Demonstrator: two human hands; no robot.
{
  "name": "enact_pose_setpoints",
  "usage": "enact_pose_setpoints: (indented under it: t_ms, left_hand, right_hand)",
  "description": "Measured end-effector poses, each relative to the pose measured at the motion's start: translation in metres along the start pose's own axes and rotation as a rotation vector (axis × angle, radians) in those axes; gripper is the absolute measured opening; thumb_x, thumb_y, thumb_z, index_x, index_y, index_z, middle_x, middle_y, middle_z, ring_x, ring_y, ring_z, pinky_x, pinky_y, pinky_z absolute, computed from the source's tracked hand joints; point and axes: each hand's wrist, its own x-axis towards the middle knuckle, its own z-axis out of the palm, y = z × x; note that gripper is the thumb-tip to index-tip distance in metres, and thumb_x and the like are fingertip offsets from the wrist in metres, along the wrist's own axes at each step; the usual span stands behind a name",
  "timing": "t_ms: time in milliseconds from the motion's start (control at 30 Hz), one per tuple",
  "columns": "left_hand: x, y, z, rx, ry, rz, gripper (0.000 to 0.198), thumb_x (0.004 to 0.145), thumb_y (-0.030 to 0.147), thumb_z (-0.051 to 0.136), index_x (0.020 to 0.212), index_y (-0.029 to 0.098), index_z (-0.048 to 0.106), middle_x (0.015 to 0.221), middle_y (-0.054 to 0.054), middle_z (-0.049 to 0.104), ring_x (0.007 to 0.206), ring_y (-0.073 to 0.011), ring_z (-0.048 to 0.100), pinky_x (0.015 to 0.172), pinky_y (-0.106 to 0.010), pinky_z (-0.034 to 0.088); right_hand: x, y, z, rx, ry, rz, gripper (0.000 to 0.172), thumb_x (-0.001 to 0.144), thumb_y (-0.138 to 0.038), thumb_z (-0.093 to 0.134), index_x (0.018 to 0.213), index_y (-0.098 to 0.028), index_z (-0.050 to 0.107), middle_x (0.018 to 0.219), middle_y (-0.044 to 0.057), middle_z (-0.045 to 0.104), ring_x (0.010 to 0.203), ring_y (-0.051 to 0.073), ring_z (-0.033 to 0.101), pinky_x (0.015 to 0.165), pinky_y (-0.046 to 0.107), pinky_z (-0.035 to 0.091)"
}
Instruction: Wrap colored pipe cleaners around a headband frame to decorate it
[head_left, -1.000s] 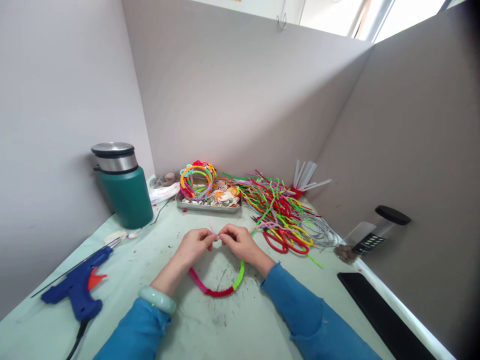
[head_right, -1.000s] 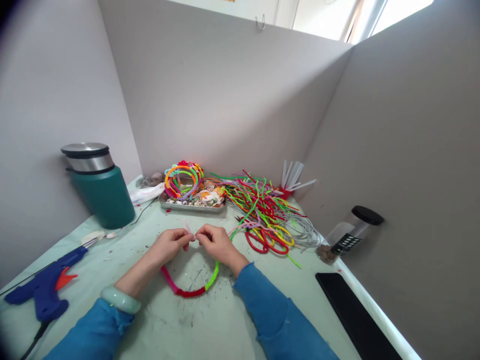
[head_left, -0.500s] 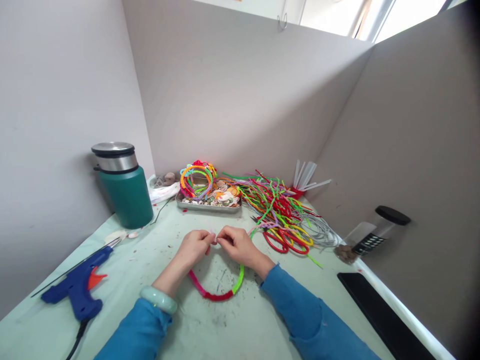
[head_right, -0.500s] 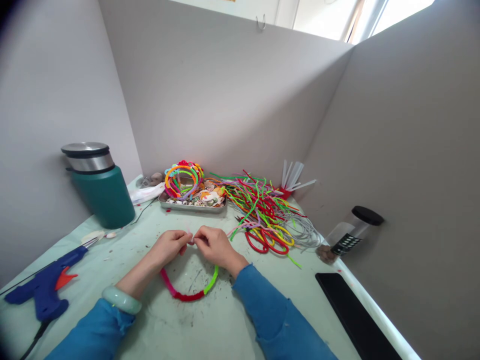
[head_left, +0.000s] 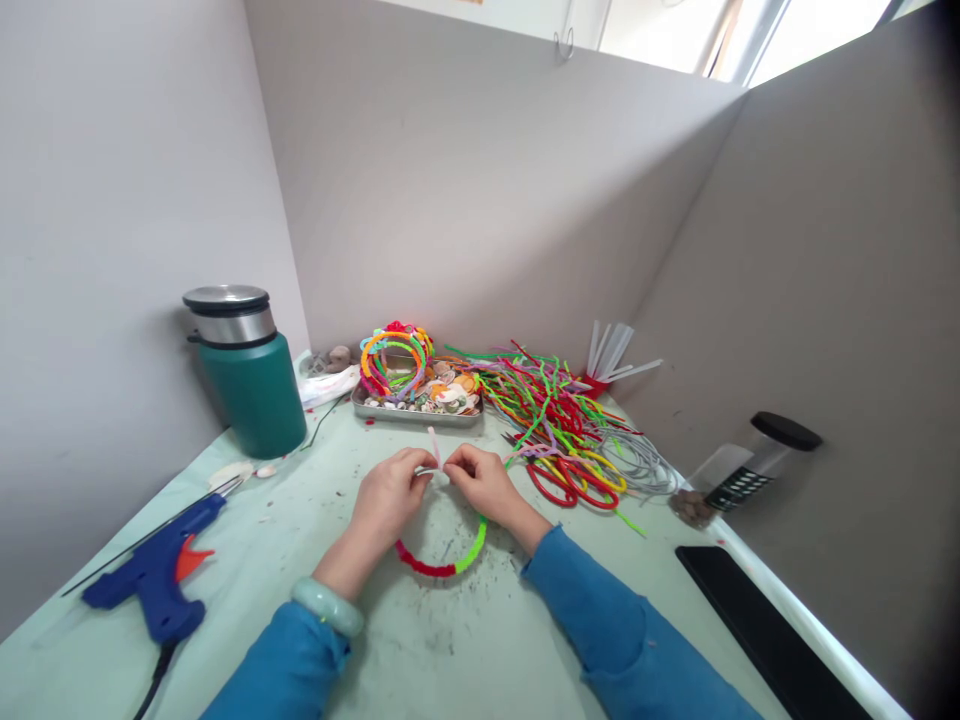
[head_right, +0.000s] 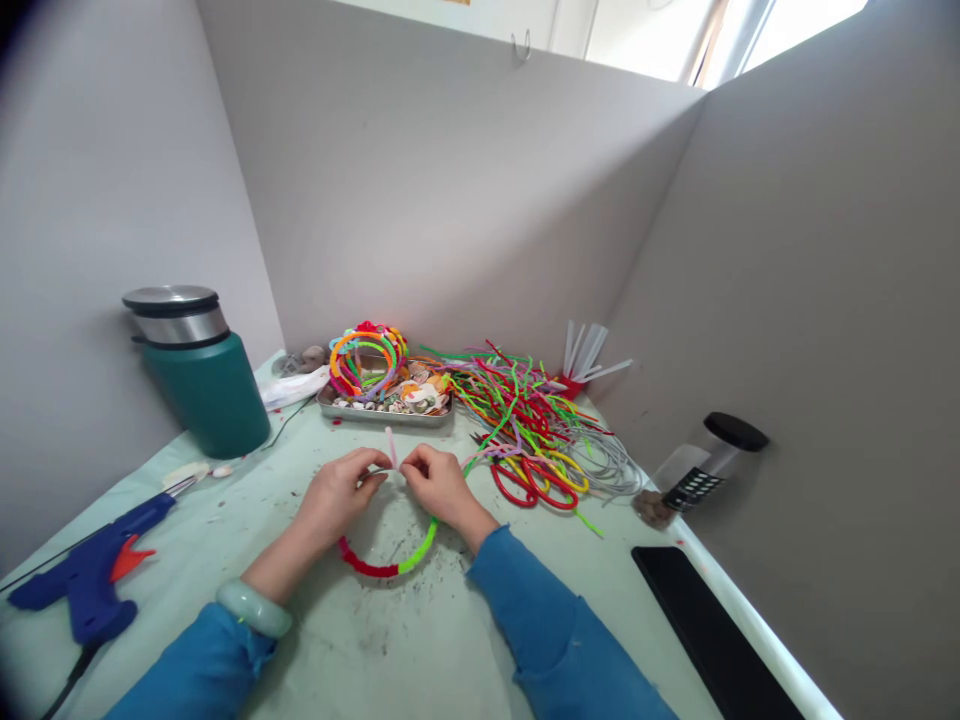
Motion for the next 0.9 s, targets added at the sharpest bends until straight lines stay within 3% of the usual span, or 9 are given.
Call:
enact_pose_setpoints:
  t_ms: [100, 300, 567, 733, 900]
  left_hand:
    - [-0.001, 0.001, 0.001, 0.068, 0.013, 0.101, 0.028, 0.077, 0.016, 0.046, 0.097, 0.025, 0.062, 0.105, -0.001, 0.063, 0.09, -0.0157, 0.058, 0.079, -0.024, 0.042]
    - [0.0, -0.003, 0.002, 0.12, -0.018, 0.098, 0.03, 0.078, 0.018, 0.046, 0.099, 0.027, 0.065, 0.11, 0.001, 0.062, 0.093, -0.0168, 0.059, 0.081, -0.026, 0.043]
    - [0.001, -0.003, 0.003, 0.082, -0.031, 0.086, 0.026, 0.081, 0.022, 0.044, 0.093, 0.024, 0.068, 0.095, -0.003, 0.066, 0.082, -0.0158, 0.06, 0.074, -0.024, 0.043]
    - [0.002, -0.001, 0.002, 0.034, -0.007, 0.089, 0.026, 0.081, 0.022, 0.044, 0.085, 0.023, 0.069, 0.096, -0.003, 0.064, 0.082, -0.0152, 0.059, 0.074, -0.024, 0.042]
    - [0.005, -0.002, 0.001, -0.171, -0.072, -0.049, 0.023, 0.077, 0.026, 0.048, 0.083, 0.021, 0.069, 0.083, -0.003, 0.069, 0.078, -0.016, 0.061, 0.071, -0.024, 0.043]
  right_hand:
    - [0.001, 0.002, 0.0, 0.052, 0.005, 0.018, 0.01, 0.076, -0.022, 0.05, 0.071, -0.017, 0.057, 0.062, -0.001, 0.055, 0.058, 0.011, 0.049, 0.054, 0.021, 0.037]
    - [0.0, 0.0, 0.0, 0.07, -0.009, 0.013, 0.01, 0.077, -0.022, 0.05, 0.07, -0.016, 0.056, 0.061, -0.001, 0.055, 0.058, 0.011, 0.049, 0.054, 0.021, 0.037]
    - [-0.002, -0.004, 0.001, 0.076, -0.022, -0.015, 0.013, 0.077, -0.026, 0.051, 0.071, -0.016, 0.057, 0.062, -0.001, 0.055, 0.057, 0.01, 0.048, 0.052, 0.02, 0.036]
    - [-0.003, -0.006, 0.001, 0.097, -0.013, -0.012, 0.015, 0.078, -0.028, 0.051, 0.072, -0.016, 0.057, 0.062, -0.001, 0.055, 0.057, 0.01, 0.048, 0.052, 0.021, 0.036]
    - [-0.004, -0.008, -0.001, 0.125, -0.019, -0.008, 0.014, 0.078, -0.028, 0.052, 0.073, -0.016, 0.057, 0.062, -0.001, 0.054, 0.057, 0.01, 0.048, 0.051, 0.021, 0.036]
